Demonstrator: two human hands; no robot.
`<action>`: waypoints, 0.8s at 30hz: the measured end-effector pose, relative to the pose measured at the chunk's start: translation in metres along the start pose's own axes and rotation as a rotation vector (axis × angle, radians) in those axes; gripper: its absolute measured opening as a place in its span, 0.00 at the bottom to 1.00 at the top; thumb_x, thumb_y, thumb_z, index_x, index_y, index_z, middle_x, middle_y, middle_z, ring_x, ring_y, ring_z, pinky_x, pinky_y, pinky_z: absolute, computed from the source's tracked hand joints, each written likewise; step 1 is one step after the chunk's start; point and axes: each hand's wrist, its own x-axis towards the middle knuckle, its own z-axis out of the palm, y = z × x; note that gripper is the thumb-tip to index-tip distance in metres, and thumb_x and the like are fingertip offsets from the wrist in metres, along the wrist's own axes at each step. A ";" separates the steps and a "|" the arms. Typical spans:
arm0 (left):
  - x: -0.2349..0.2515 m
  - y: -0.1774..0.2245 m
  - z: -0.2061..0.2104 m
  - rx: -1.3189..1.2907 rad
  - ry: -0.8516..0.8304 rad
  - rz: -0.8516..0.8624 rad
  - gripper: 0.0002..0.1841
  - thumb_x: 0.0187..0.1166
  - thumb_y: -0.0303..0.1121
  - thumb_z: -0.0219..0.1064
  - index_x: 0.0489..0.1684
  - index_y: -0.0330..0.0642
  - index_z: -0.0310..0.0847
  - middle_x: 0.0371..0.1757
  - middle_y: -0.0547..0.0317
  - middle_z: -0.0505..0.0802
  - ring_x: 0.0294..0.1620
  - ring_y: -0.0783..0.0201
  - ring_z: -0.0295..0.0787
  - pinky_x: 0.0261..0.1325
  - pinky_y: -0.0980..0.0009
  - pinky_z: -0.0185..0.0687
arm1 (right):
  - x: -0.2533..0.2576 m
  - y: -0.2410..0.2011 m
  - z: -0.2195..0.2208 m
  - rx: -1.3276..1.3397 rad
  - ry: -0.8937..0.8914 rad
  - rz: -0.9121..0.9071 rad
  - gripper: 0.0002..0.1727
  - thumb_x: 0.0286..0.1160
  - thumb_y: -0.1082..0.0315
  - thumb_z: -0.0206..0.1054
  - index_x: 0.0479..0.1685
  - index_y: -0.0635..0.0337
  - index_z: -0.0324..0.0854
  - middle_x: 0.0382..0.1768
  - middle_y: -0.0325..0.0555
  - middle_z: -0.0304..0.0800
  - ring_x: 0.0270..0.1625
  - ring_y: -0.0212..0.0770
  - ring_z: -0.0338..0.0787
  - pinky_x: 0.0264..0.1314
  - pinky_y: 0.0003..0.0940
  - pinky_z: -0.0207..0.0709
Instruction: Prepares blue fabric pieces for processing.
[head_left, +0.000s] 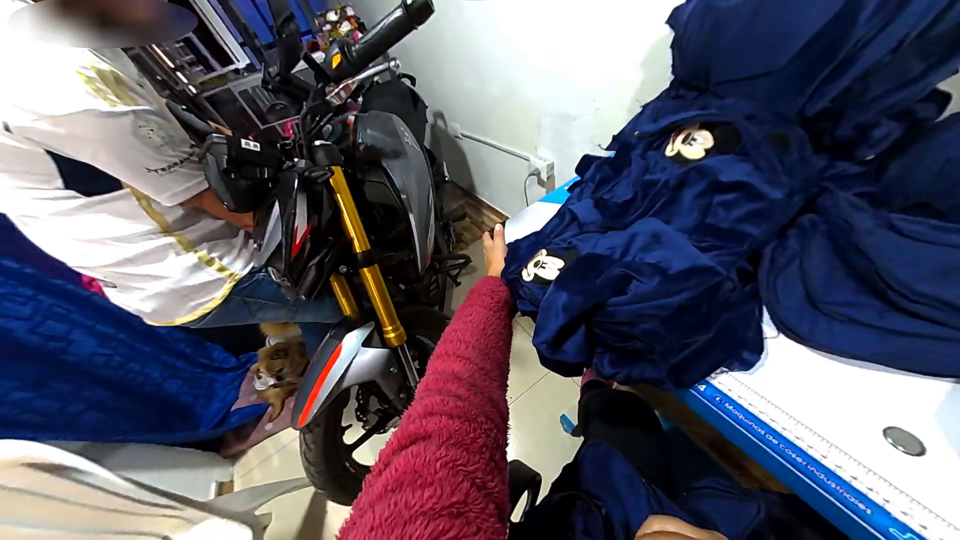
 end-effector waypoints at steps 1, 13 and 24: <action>-0.001 0.001 0.000 -0.008 -0.001 -0.002 0.35 0.95 0.51 0.43 0.91 0.30 0.51 0.89 0.31 0.65 0.90 0.44 0.61 0.90 0.51 0.55 | 0.000 0.000 0.000 -0.006 0.004 -0.005 0.12 0.78 0.68 0.72 0.46 0.71 0.91 0.45 0.59 0.94 0.48 0.40 0.94 0.54 0.32 0.88; -0.053 -0.032 -0.027 -0.122 -0.053 0.006 0.37 0.95 0.54 0.36 0.93 0.34 0.48 0.92 0.37 0.60 0.93 0.48 0.56 0.92 0.50 0.52 | 0.000 -0.009 -0.003 -0.043 0.055 -0.048 0.10 0.79 0.68 0.71 0.44 0.69 0.91 0.44 0.54 0.95 0.51 0.35 0.93 0.58 0.29 0.86; -0.118 -0.077 -0.008 -0.240 -0.059 -0.007 0.26 0.96 0.40 0.38 0.81 0.32 0.68 0.78 0.40 0.80 0.79 0.55 0.74 0.81 0.56 0.67 | -0.004 -0.010 0.000 -0.029 0.045 -0.056 0.10 0.78 0.68 0.71 0.44 0.69 0.91 0.44 0.54 0.94 0.51 0.33 0.93 0.57 0.26 0.86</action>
